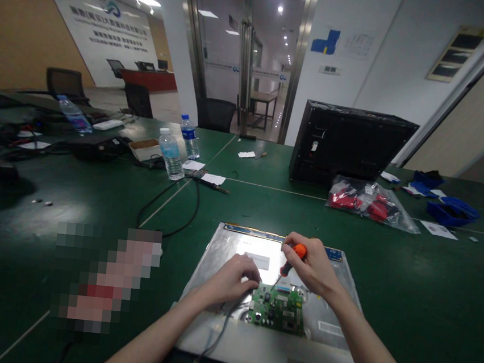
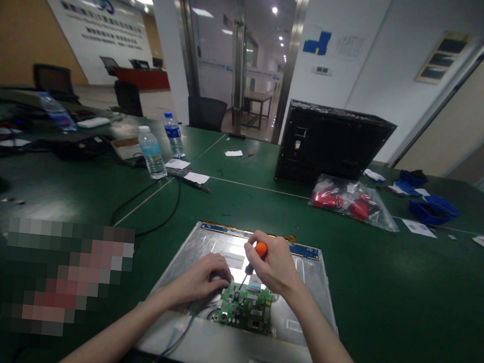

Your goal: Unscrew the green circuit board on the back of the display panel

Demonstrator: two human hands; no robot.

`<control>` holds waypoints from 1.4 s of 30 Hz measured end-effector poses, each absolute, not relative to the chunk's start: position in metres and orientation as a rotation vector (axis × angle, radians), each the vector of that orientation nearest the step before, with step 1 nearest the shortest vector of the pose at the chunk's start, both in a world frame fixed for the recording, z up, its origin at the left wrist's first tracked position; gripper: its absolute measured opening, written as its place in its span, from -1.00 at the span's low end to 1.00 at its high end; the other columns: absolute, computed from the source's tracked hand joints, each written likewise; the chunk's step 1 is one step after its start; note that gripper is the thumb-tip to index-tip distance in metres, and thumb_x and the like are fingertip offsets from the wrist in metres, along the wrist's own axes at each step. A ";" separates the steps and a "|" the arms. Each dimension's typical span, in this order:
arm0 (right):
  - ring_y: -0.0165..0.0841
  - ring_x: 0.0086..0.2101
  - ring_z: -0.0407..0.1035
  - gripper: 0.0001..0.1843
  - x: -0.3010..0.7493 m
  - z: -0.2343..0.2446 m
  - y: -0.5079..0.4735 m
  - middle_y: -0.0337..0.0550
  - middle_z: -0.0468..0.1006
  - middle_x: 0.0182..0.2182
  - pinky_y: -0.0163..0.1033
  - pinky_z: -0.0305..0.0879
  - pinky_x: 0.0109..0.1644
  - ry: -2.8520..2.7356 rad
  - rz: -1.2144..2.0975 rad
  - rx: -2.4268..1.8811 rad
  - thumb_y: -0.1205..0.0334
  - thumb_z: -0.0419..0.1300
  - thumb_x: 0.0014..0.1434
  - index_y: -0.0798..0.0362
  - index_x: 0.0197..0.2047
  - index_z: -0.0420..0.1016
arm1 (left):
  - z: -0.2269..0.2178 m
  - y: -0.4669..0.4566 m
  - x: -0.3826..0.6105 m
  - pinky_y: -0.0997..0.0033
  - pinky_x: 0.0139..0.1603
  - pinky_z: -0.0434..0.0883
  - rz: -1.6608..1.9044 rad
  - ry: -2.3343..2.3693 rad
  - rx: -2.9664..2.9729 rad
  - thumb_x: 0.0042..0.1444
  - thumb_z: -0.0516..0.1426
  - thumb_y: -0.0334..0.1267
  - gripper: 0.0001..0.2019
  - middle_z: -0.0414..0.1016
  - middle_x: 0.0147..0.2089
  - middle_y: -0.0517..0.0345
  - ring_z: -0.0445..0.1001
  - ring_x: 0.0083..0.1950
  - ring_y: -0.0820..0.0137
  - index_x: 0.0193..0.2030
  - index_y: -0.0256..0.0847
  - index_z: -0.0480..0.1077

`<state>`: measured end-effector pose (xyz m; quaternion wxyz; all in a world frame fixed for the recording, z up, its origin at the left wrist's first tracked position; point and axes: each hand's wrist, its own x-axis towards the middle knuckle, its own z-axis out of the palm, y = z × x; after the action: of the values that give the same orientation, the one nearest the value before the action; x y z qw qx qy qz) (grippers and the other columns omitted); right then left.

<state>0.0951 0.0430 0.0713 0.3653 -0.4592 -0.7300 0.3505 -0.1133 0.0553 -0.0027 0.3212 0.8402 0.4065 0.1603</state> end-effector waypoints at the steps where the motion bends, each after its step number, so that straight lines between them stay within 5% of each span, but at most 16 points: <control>1: -0.40 -0.60 0.45 -0.80 0.095 0.072 0.043 -0.33 0.45 -0.67 -0.42 0.17 -0.52 -1.872 0.906 -1.179 0.16 0.07 0.21 0.04 -0.42 0.29 | -0.002 0.055 -0.113 0.34 -0.04 0.21 0.420 1.066 2.207 0.05 0.20 -0.37 -0.97 0.52 -0.32 0.20 0.40 -0.20 0.37 -0.34 -0.22 0.49; 19: -0.45 -0.58 0.35 -0.70 0.071 0.097 0.045 -0.25 0.50 -0.64 -0.40 0.08 -0.46 -2.091 0.561 -1.271 0.13 0.09 0.21 0.05 -0.53 0.32 | -0.005 0.056 -0.113 0.37 -0.07 0.22 0.424 1.029 2.217 0.09 0.18 -0.34 -0.95 0.52 -0.32 0.21 0.40 -0.24 0.40 -0.34 -0.22 0.47; 32: -0.43 -0.52 0.30 -0.76 0.080 0.089 0.049 -0.28 0.46 -0.55 -0.37 0.10 -0.43 -2.120 0.574 -1.271 0.07 0.21 0.14 0.03 -0.43 0.34 | -0.007 0.055 -0.117 0.33 -0.03 0.22 0.401 1.055 2.208 0.08 0.15 -0.35 -0.93 0.50 -0.30 0.19 0.39 -0.21 0.37 -0.33 -0.21 0.47; 42: -0.43 -0.44 0.30 -0.81 0.091 0.092 0.053 -0.28 0.45 -0.43 -0.36 0.16 -0.35 -2.121 0.543 -1.202 0.24 0.34 0.02 0.04 -0.36 0.38 | -0.007 0.056 -0.116 0.36 -0.05 0.23 0.419 1.054 2.192 0.04 0.17 -0.39 -0.95 0.51 -0.34 0.19 0.40 -0.24 0.38 -0.36 -0.23 0.47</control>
<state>0.0907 0.0530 0.0919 0.3163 -0.4565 -0.8057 0.2060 -0.1162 0.0557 -0.0071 0.3307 0.8382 0.4030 0.1601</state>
